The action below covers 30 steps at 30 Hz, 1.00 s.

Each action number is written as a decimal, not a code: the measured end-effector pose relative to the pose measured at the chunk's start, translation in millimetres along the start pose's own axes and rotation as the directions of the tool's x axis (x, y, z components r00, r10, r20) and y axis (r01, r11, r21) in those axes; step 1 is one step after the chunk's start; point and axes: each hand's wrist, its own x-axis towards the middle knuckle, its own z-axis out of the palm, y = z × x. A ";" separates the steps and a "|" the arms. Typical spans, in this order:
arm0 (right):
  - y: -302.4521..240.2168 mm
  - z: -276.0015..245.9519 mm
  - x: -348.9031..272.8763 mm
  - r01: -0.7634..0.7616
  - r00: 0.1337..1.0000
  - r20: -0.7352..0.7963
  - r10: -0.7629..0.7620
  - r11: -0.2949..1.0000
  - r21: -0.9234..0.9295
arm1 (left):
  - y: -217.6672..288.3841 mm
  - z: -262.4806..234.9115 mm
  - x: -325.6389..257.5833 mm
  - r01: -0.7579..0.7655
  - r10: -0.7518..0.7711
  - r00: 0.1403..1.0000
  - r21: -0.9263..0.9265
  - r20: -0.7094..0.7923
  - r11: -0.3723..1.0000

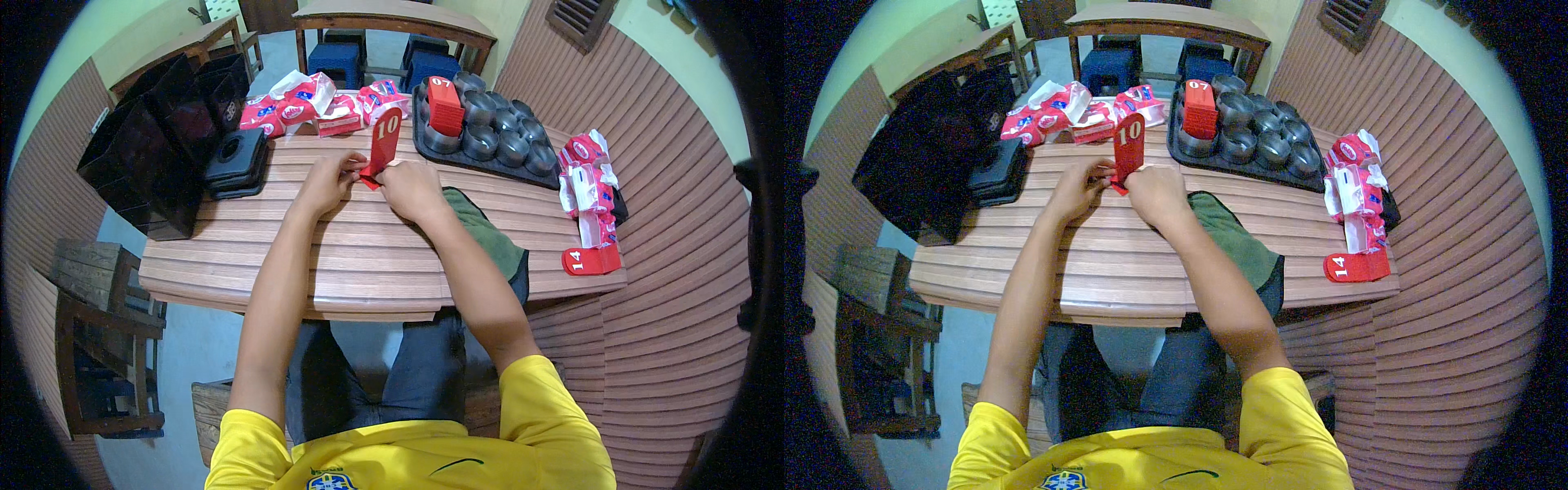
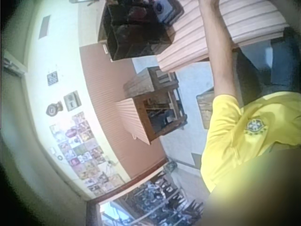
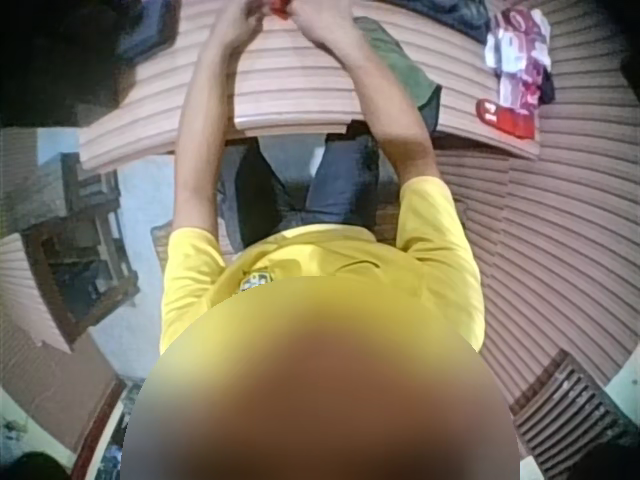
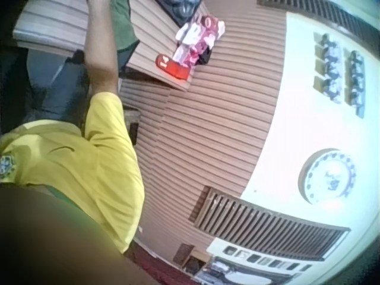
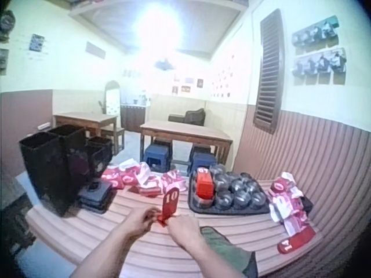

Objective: The person folds a black square object and then folds red rectangular cards into standing table tents. They place the finished tents on the table next to other similar items.

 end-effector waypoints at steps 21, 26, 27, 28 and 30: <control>-16.6 -10.4 -1.3 -0.069 0.997 0.024 0.069 0.998 -0.004 | -22.8 8.1 9.2 -0.008 0.005 0.999 -0.046 -0.049 0.999; -12.0 -18.4 -10.0 0.060 0.998 0.016 -0.062 0.996 0.068 | -22.3 7.9 10.4 0.012 -0.015 0.999 -0.075 -0.034 0.997; -12.3 -19.4 -9.7 0.027 1.000 0.012 -0.028 0.996 0.081 | -22.2 7.1 10.4 0.043 -0.044 0.999 -0.064 -0.014 0.997; -13.2 -19.3 -10.1 -0.004 1.000 0.007 0.004 0.996 0.093 | -22.5 6.1 10.4 0.064 -0.064 0.998 -0.060 -0.002 0.996; -16.0 -18.2 -7.7 -0.030 0.999 0.015 0.029 0.997 0.077 | -23.2 6.7 9.5 0.055 -0.055 0.998 -0.085 -0.005 0.995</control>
